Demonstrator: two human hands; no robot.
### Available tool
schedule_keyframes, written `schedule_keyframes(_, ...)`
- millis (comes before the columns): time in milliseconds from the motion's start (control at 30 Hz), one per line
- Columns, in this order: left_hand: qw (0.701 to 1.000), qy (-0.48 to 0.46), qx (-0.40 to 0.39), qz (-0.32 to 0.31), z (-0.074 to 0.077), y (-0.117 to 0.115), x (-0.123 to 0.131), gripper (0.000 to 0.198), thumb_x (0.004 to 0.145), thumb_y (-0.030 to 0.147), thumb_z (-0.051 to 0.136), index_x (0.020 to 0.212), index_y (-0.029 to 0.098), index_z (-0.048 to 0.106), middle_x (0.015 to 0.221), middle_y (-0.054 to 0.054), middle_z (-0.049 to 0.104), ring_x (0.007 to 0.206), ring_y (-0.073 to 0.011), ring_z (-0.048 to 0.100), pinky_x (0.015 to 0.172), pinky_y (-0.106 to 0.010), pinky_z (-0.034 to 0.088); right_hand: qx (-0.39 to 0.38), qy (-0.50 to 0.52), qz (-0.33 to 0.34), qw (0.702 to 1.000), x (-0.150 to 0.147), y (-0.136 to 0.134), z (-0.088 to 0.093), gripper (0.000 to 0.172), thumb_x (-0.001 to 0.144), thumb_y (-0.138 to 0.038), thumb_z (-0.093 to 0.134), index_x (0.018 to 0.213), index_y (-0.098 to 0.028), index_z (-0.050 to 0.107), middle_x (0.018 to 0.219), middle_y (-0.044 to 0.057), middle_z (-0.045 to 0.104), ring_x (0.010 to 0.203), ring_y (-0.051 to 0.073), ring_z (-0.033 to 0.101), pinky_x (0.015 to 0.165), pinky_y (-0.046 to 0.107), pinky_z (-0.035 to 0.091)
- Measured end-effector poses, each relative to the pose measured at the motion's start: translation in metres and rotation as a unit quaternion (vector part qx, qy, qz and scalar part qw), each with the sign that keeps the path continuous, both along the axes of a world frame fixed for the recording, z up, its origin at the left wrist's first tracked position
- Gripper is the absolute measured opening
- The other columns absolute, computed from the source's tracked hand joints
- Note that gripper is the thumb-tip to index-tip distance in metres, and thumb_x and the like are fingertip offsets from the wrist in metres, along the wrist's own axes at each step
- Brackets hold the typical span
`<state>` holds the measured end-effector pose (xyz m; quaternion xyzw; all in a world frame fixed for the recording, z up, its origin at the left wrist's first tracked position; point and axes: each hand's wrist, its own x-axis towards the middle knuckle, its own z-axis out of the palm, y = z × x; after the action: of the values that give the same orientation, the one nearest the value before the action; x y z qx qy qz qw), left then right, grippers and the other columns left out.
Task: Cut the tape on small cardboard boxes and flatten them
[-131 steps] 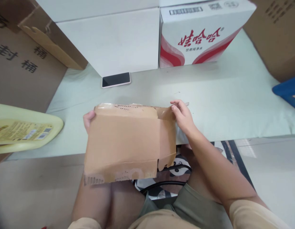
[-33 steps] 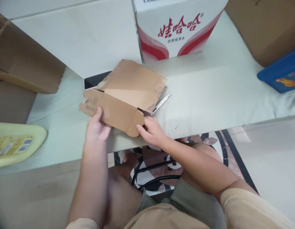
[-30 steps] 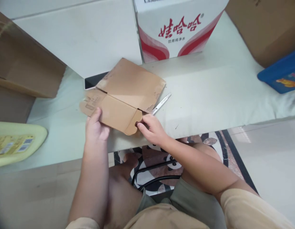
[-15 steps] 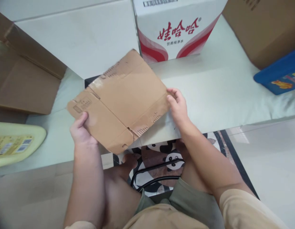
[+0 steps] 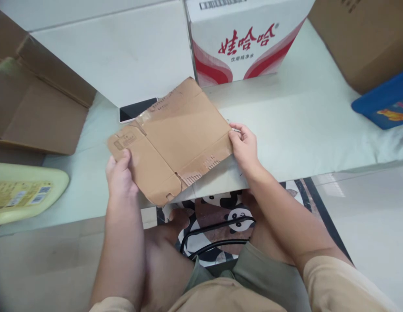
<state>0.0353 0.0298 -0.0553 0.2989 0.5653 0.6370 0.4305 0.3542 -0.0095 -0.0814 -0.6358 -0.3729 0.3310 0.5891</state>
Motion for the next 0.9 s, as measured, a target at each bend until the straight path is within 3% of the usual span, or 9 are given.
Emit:
schedule_keyframes(67, 1.0, -0.01, -0.006, 0.006, 0.0, 0.001, -0.001, 0.032, 0.074, 0.031, 0.087, 0.099, 0.018, 0.072, 0.108, -0.008, 0.079, 0.09, -0.0181, 0.075, 0.095, -0.035, 0.063, 0.003, 0.027, -0.019, 0.999, -0.002, 0.001, 0.003, 0.029, 0.081, -0.044, 0.069, 0.102, -0.023, 0.066, 0.062, -0.006, 0.05, 0.054, 0.012, 0.046, 0.053, 0.026, 0.041)
schedule_keyframes(167, 0.999, -0.033, -0.021, 0.019, -0.003, 0.003, -0.003, 0.024, 0.08, 0.026, 0.081, 0.1, 0.017, 0.071, 0.106, -0.008, 0.079, 0.091, -0.0187, 0.076, 0.095, -0.036, 0.063, 0.008, 0.111, -0.004, 0.994, -0.009, 0.001, 0.006, 0.038, 0.076, -0.05, 0.074, 0.101, -0.024, 0.061, 0.07, -0.004, 0.056, 0.055, 0.012, 0.05, 0.049, 0.025, 0.039)
schedule_keyframes(267, 0.997, -0.064, -0.032, 0.035, -0.005, 0.006, -0.003, 0.018, 0.087, 0.024, 0.074, 0.102, 0.017, 0.069, 0.105, -0.008, 0.079, 0.093, -0.0196, 0.077, 0.099, -0.039, 0.062, -0.015, 0.201, 0.104, 0.974, -0.021, -0.004, 0.009, 0.046, 0.072, -0.057, 0.078, 0.096, -0.025, 0.056, 0.077, -0.002, 0.063, 0.061, 0.013, 0.061, 0.052, 0.025, 0.046)
schedule_keyframes(367, 0.994, -0.088, -0.034, 0.049, -0.004, 0.008, 0.002, 0.015, 0.092, 0.023, 0.068, 0.106, 0.018, 0.068, 0.109, -0.008, 0.078, 0.093, -0.0192, 0.077, 0.1, -0.04, 0.062, -0.052, 0.233, 0.208, 0.949, -0.038, -0.014, 0.012, 0.047, 0.068, -0.053, 0.085, 0.089, -0.023, 0.055, 0.075, -0.002, 0.067, 0.066, 0.015, 0.069, 0.057, 0.024, 0.051)
schedule_keyframes(567, 0.992, -0.088, -0.009, 0.089, -0.002, 0.007, 0.017, 0.012, 0.097, 0.021, 0.061, 0.108, 0.018, 0.064, 0.112, -0.007, 0.077, 0.099, -0.0171, 0.075, 0.102, -0.036, 0.06, -0.1, 0.293, 0.301, 0.902, -0.076, -0.032, 0.018, 0.047, 0.068, -0.046, 0.086, 0.096, -0.022, 0.059, 0.079, -0.003, 0.066, 0.068, 0.014, 0.073, 0.054, 0.021, 0.05)
schedule_keyframes(733, 0.991, -0.09, -0.003, 0.098, -0.007, 0.006, 0.02, 0.013, 0.096, 0.025, 0.062, 0.108, 0.019, 0.063, 0.114, -0.008, 0.076, 0.101, -0.0173, 0.076, 0.101, -0.036, 0.061, -0.137, 0.223, 0.368, 0.892, -0.087, -0.034, 0.019, 0.039, 0.075, -0.052, 0.079, 0.084, -0.02, 0.06, 0.075, 0.001, 0.069, 0.059, 0.011, 0.064, 0.053, 0.022, 0.047)
schedule_keyframes(900, 0.991, -0.089, 0.024, 0.093, -0.014, 0.006, 0.014, 0.017, 0.094, 0.025, 0.065, 0.11, 0.02, 0.064, 0.124, -0.01, 0.074, 0.107, -0.019, 0.075, 0.104, -0.038, 0.06, -0.127, 0.113, 0.359, 0.918, -0.078, -0.033, 0.018, 0.04, 0.077, -0.055, 0.074, 0.072, -0.022, 0.051, 0.052, -0.007, 0.054, 0.048, 0.008, 0.045, 0.048, 0.021, 0.035)
